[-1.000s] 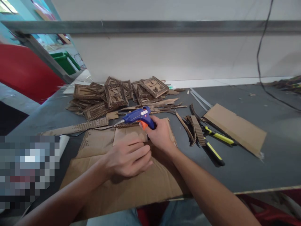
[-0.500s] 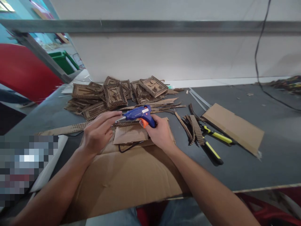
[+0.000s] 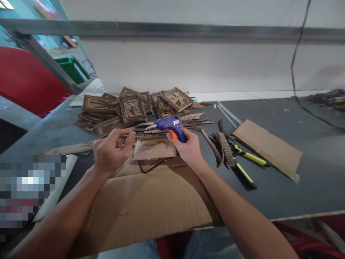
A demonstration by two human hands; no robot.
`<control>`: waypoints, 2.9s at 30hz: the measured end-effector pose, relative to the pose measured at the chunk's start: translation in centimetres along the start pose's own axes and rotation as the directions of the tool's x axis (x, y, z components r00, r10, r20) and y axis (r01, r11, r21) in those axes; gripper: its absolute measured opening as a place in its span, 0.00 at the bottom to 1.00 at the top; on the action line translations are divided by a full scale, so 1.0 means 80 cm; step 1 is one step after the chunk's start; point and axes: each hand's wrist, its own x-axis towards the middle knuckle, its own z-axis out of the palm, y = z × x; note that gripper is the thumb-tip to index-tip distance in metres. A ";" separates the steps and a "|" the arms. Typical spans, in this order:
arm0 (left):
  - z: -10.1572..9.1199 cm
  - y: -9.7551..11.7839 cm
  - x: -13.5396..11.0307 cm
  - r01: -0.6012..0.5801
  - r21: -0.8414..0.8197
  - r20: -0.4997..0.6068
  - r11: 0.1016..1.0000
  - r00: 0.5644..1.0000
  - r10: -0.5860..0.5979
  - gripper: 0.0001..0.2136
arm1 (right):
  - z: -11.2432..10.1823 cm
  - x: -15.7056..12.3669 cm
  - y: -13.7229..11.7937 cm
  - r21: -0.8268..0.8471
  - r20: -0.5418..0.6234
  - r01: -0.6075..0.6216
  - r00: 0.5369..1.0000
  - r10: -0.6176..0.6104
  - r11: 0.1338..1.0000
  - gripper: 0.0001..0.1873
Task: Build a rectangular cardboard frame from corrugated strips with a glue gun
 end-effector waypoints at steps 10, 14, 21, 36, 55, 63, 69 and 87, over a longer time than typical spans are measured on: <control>-0.010 0.002 0.009 -0.062 -0.274 0.487 0.960 0.851 0.194 0.16 | -0.009 -0.005 -0.014 0.104 0.197 0.031 0.979 -0.051 0.994 0.20; -0.014 0.005 0.011 0.103 -0.344 0.492 0.933 0.866 0.086 0.15 | -0.012 -0.003 -0.015 0.135 0.245 0.049 0.966 -0.082 0.990 0.20; -0.021 0.009 0.018 0.615 -0.367 0.870 0.698 0.493 0.023 0.19 | -0.018 -0.004 -0.011 0.205 0.410 0.045 0.903 -0.128 0.978 0.17; -0.015 -0.001 0.014 0.832 -0.321 0.947 0.452 0.274 0.170 0.16 | -0.016 -0.003 -0.015 0.033 0.300 -0.007 0.954 -0.003 0.999 0.23; 0.014 -0.001 0.006 0.854 -0.503 0.771 0.135 0.513 -0.376 0.25 | -0.022 -0.004 -0.012 -0.442 0.293 0.543 0.840 -0.457 0.714 0.10; 0.016 0.001 0.004 0.874 -0.470 0.790 0.123 0.479 -0.383 0.24 | -0.022 -0.001 0.000 -0.508 0.337 0.571 0.821 -0.461 0.645 0.06; 0.015 0.003 0.006 0.877 -0.456 0.801 0.148 0.477 -0.361 0.23 | -0.022 -0.001 0.000 -0.497 0.368 0.574 0.819 -0.441 0.651 0.06; 0.015 -0.001 0.005 0.880 -0.446 0.811 0.162 0.474 -0.344 0.24 | -0.023 0.001 0.007 -0.483 0.320 0.571 0.821 -0.473 0.664 0.11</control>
